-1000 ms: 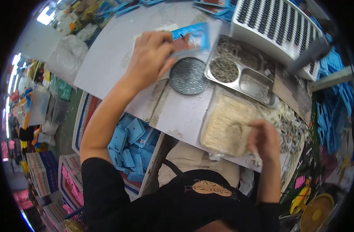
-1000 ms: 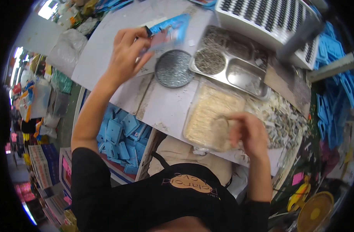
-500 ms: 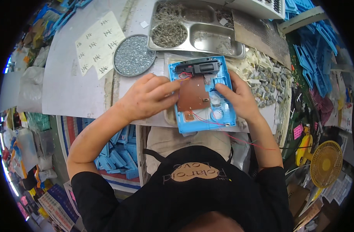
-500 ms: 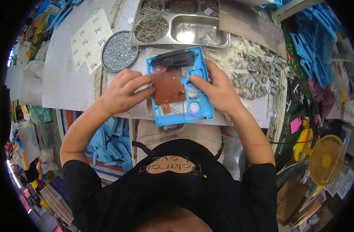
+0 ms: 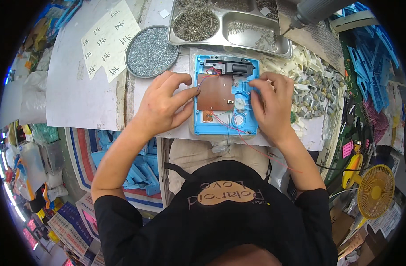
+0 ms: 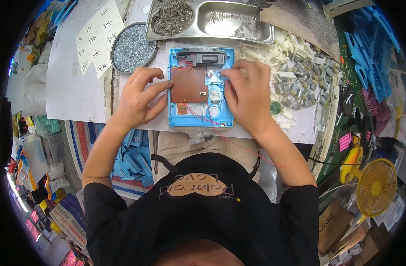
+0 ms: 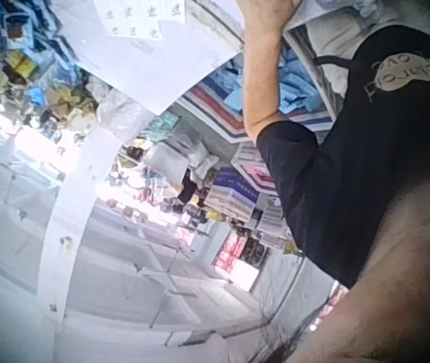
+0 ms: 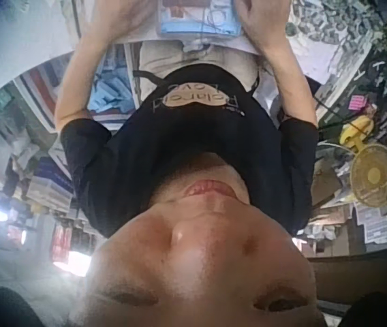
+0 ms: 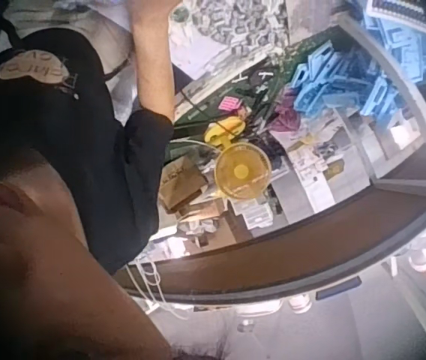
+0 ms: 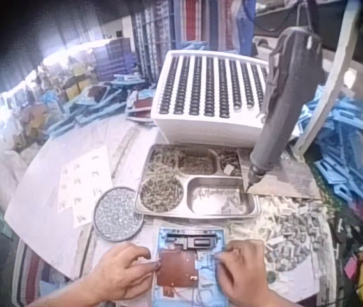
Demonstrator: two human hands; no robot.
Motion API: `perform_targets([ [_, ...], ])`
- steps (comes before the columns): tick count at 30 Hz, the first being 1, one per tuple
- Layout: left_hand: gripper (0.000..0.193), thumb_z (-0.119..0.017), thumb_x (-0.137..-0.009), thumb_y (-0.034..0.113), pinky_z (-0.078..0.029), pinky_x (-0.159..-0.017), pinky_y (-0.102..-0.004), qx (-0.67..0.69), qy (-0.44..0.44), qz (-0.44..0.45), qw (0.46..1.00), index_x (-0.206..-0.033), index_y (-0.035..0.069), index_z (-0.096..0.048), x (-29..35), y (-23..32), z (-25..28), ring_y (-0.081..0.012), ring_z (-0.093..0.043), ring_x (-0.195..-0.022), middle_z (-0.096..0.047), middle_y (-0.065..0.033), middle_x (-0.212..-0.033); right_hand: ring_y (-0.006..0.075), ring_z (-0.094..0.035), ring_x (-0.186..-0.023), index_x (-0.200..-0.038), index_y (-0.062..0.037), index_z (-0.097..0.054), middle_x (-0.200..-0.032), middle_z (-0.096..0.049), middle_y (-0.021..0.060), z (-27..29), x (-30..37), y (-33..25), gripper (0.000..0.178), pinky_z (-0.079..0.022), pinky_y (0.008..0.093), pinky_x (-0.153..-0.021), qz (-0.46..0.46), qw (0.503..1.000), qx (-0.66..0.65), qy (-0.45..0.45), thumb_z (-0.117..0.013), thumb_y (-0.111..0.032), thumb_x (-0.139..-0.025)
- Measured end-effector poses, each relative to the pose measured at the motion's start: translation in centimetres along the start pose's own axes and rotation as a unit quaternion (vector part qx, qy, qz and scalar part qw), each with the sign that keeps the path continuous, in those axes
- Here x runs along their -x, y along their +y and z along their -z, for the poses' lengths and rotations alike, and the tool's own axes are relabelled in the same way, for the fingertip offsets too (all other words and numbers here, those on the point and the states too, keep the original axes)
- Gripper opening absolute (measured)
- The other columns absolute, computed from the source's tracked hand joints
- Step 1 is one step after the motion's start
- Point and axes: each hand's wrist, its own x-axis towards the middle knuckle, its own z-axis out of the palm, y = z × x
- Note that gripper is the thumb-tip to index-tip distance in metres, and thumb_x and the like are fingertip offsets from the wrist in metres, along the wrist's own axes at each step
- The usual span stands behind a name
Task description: Assemble electronic components into a blue plastic housing using a soldering iron and an electric screwdriver.
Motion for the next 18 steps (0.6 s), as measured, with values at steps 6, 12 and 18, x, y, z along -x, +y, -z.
perform_targets([
  [6, 0.032, -0.075, -0.068, 0.005, -0.049, -0.071, -0.0386, 0.019, 0.065, 0.059, 0.996, -0.100, 0.008, -0.072, 0.2, 1.9, -0.7, -0.0260, -0.058, -0.082, -0.062, -0.0081, -0.104, 0.0289, -0.055, -0.093, -0.101, -0.0138, -0.073, -0.097, -0.062, 0.0037, 0.5, -1.1, 0.1, 0.031, -0.049, 0.0394, -0.076, 0.084, 0.994, -0.026, -0.058, -0.075, -0.007, -0.071],
  [12, 0.038, -0.078, -0.069, 0.010, -0.046, -0.073, -0.0386, 0.045, 0.053, 0.019, 0.997, -0.107, 0.011, -0.071, 0.1, 5.7, -1.5, -0.0251, -0.058, -0.084, -0.060, -0.0060, -0.101, 0.0264, -0.056, -0.090, -0.102, -0.0127, -0.074, -0.090, -0.062, 0.0032, 1.5, -3.2, 0.5, 0.029, -0.050, 0.0394, -0.074, 0.150, 0.980, 0.007, -0.128, -0.075, -0.011, -0.072],
  [18, 0.053, -0.083, -0.068, 0.020, -0.042, -0.088, -0.0423, 0.056, -0.102, -0.054, 0.992, -0.118, 0.014, -0.067, -1.6, 8.5, -3.1, -0.0235, -0.056, -0.096, -0.058, -0.0033, -0.104, 0.0289, -0.057, -0.091, -0.101, -0.0108, -0.075, -0.092, -0.064, 0.0056, 1.3, -2.8, 1.2, 0.027, -0.051, 0.0397, -0.076, 0.124, 0.983, -0.083, -0.105, -0.072, -0.004, -0.076],
])
